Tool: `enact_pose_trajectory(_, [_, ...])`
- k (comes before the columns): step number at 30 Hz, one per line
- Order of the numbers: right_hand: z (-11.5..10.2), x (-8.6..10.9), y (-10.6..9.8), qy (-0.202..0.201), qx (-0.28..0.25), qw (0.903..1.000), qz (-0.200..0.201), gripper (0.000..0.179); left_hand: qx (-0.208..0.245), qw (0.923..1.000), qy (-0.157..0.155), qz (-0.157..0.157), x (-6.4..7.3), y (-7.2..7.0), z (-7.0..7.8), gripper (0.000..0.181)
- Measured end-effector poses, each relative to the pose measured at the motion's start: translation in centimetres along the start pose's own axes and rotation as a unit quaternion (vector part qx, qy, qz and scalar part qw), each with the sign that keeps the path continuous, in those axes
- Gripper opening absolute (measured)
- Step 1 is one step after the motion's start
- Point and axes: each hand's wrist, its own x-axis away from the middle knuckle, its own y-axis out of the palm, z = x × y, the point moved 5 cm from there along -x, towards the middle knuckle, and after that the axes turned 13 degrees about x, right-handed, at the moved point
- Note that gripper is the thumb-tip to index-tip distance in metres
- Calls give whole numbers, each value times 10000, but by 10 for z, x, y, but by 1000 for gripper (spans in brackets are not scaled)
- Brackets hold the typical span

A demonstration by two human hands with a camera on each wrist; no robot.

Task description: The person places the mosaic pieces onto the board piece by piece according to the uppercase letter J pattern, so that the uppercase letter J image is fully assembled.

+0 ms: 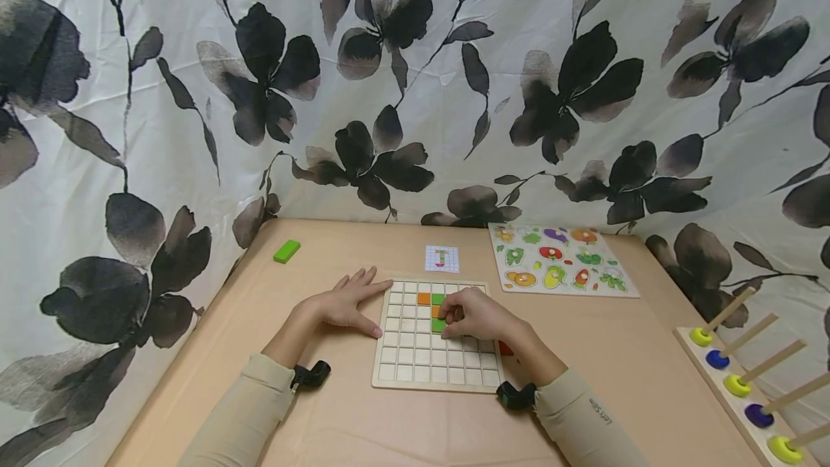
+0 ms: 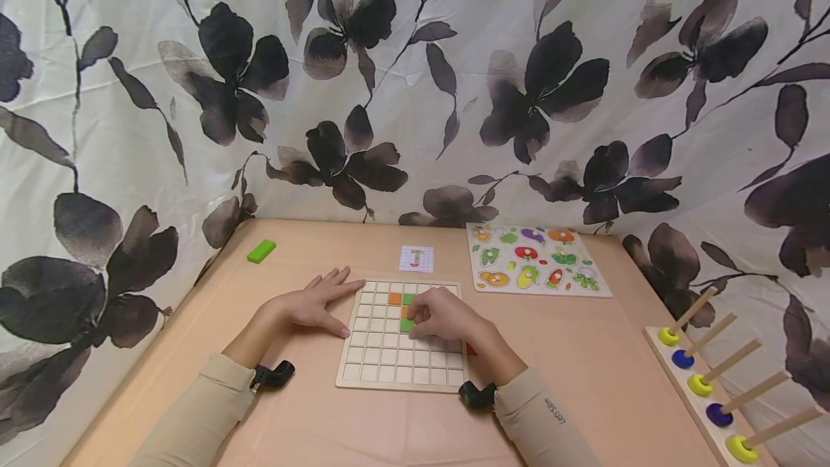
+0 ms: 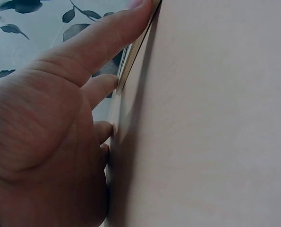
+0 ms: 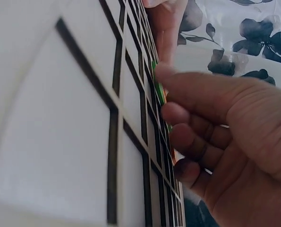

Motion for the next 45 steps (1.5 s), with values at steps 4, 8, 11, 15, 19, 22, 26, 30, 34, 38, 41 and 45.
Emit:
enact_pose_trajectory(4, [3,3,-7,256,-174,9995,109,15,17,10000,27,0,1,-1,2,107])
enact_pose_trajectory(8, [4,10,-22,563,-230,9977,295,16,74,10000,52,10,2,-1,4,107])
enact_pose_trajectory(11, [4,14,-33,502,-78,9979,406,19,79,10000,45,12,2,-2,5,106])
enact_pose_trajectory(15, [3,18,-45,345,67,9978,556,21,96,9999,26,10,2,-1,4,106])
enact_pose_trajectory(19, [3,25,-57,293,118,9971,687,19,110,9999,16,8,2,-1,3,107])
enact_pose_trajectory(22, [7,31,-65,260,157,9967,749,17,84,10000,11,10,2,0,2,107])
enact_pose_trajectory(26, [14,40,-74,291,121,9967,747,20,62,10000,-2,14,3,0,2,107])
enact_pose_trajectory(30, [21,47,-83,359,72,9969,703,24,69,10000,9,17,3,0,2,106])
enact_pose_trajectory(34, [27,53,-88,402,76,9972,623,25,59,10000,35,22,3,0,3,106])
enact_pose_trajectory(38, [34,56,-90,452,-37,9976,524,25,28,10000,34,29,3,0,2,107])
enact_pose_trajectory(41, [38,59,-91,469,-178,9980,384,26,-4,10000,24,26,2,0,1,107])
enact_pose_trajectory(45, [42,64,-91,452,-265,9985,140,28,-23,10000,31,27,1,0,2,107])
